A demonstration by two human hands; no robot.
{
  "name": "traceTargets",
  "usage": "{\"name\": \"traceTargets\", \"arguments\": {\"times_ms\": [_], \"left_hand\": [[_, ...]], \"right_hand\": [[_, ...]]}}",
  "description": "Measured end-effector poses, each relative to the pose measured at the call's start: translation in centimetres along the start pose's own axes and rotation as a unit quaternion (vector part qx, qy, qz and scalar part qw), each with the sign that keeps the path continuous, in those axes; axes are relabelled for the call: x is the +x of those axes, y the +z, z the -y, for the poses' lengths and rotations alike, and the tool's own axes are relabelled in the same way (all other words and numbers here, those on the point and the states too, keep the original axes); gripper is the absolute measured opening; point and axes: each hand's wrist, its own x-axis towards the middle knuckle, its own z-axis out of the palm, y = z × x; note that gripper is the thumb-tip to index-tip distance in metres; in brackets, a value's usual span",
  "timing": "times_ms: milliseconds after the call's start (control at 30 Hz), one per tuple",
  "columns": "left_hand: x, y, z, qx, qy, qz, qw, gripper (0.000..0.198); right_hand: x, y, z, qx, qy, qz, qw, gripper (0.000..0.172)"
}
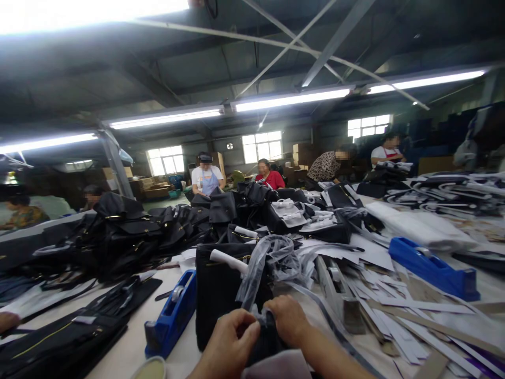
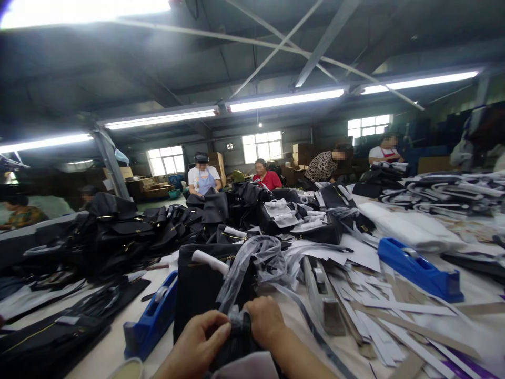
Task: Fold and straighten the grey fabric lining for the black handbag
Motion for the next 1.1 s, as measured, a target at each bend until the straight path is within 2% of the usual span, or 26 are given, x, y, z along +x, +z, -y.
{"name": "traceTargets", "arguments": {"times_ms": [67, 133, 200, 233, 300, 400, 467, 533, 600, 633, 700, 733, 767, 833, 900, 967, 1000, 1033, 1067, 1100], "left_hand": [[1.5, 0.2, 0.5, -0.059, -0.038, 0.018, 0.997, 0.035], [2.7, 0.4, 0.8, -0.103, -0.073, 0.047, 0.991, 0.045], [3.6, 0.8, 0.6, -0.129, -0.093, 0.077, 0.984, 0.056], [3.9, 1.0, 0.4, -0.144, -0.098, 0.088, 0.981, 0.059], [4.1, 1.3, -0.4, -0.180, -0.098, 0.101, 0.973, 0.057], [3.7, 1.3, -1.4, -0.244, -0.087, 0.105, 0.960, 0.048], [3.0, 0.9, -2.0, -0.299, -0.066, 0.115, 0.945, 0.043], [2.0, 0.0, -2.7, -0.339, -0.031, 0.147, 0.929, 0.037], [0.7, -0.9, -4.0, -0.345, -0.002, 0.207, 0.915, 0.033], [0.1, -1.3, -4.8, -0.337, 0.008, 0.236, 0.911, 0.031], [-0.9, -1.9, -6.5, -0.324, 0.030, 0.271, 0.906, 0.026], [-1.1, -1.9, -7.3, -0.314, 0.044, 0.273, 0.908, 0.023], [-1.2, -1.9, -7.9, -0.299, 0.061, 0.257, 0.917, 0.020], [-0.9, -1.4, -8.4, -0.261, 0.104, 0.184, 0.942, 0.017], [-0.2, -0.6, -7.8, -0.231, 0.140, 0.077, 0.960, 0.016], [0.4, 0.3, -6.8, -0.228, 0.153, -0.013, 0.962, 0.014], [0.6, 0.7, -6.3, -0.231, 0.151, -0.047, 0.960, 0.014], [0.8, 1.2, -6.0, -0.233, 0.147, -0.077, 0.958, 0.015], [0.9, 1.5, -5.8, -0.237, 0.143, -0.104, 0.955, 0.016], [1.1, 1.9, -5.8, -0.240, 0.142, -0.130, 0.952, 0.017]], "right_hand": [[-1.8, 0.3, 0.2, -0.029, -0.015, -0.067, 0.997, 0.028], [-3.6, 0.4, 0.8, -0.054, -0.096, -0.179, 0.978, 0.034], [-4.9, 0.2, 1.8, -0.077, -0.214, -0.300, 0.927, 0.037], [-5.4, 0.0, 2.5, -0.086, -0.266, -0.342, 0.897, 0.036], [-6.0, -0.7, 3.7, -0.088, -0.338, -0.369, 0.861, 0.029], [-6.7, -2.4, 4.3, -0.035, -0.394, -0.362, 0.844, 0.023], [-7.2, -3.9, 3.3, -0.010, -0.356, -0.385, 0.851, 0.037], [-7.6, -5.5, 1.8, -0.029, -0.255, -0.402, 0.879, 0.054], [-7.5, -7.0, 0.4, -0.056, -0.180, -0.372, 0.909, 0.068], [-7.2, -7.6, -0.2, -0.052, -0.169, -0.347, 0.921, 0.073], [-6.6, -8.5, -0.7, -0.010, -0.176, -0.304, 0.936, 0.071], [-6.5, -8.9, -0.8, 0.022, -0.169, -0.288, 0.942, 0.062], [-6.5, -9.4, -0.8, 0.051, -0.148, -0.281, 0.947, 0.048], [-7.6, -10.9, -0.7, 0.082, -0.096, -0.295, 0.947, 0.024], [-10.0, -13.0, -0.8, 0.067, -0.080, -0.340, 0.934, 0.017], [-13.3, -15.2, -0.9, 0.047, -0.106, -0.359, 0.926, 0.023], [-15.1, -16.2, -0.8, 0.059, -0.105, -0.332, 0.936, 0.030], [-16.7, -16.9, -0.6, 0.091, -0.091, -0.273, 0.953, 0.035], [-18.1, -17.3, -0.2, 0.146, -0.070, -0.178, 0.970, 0.035], [-19.2, -17.3, 0.3, 0.209, -0.047, -0.068, 0.974, 0.031]]}}
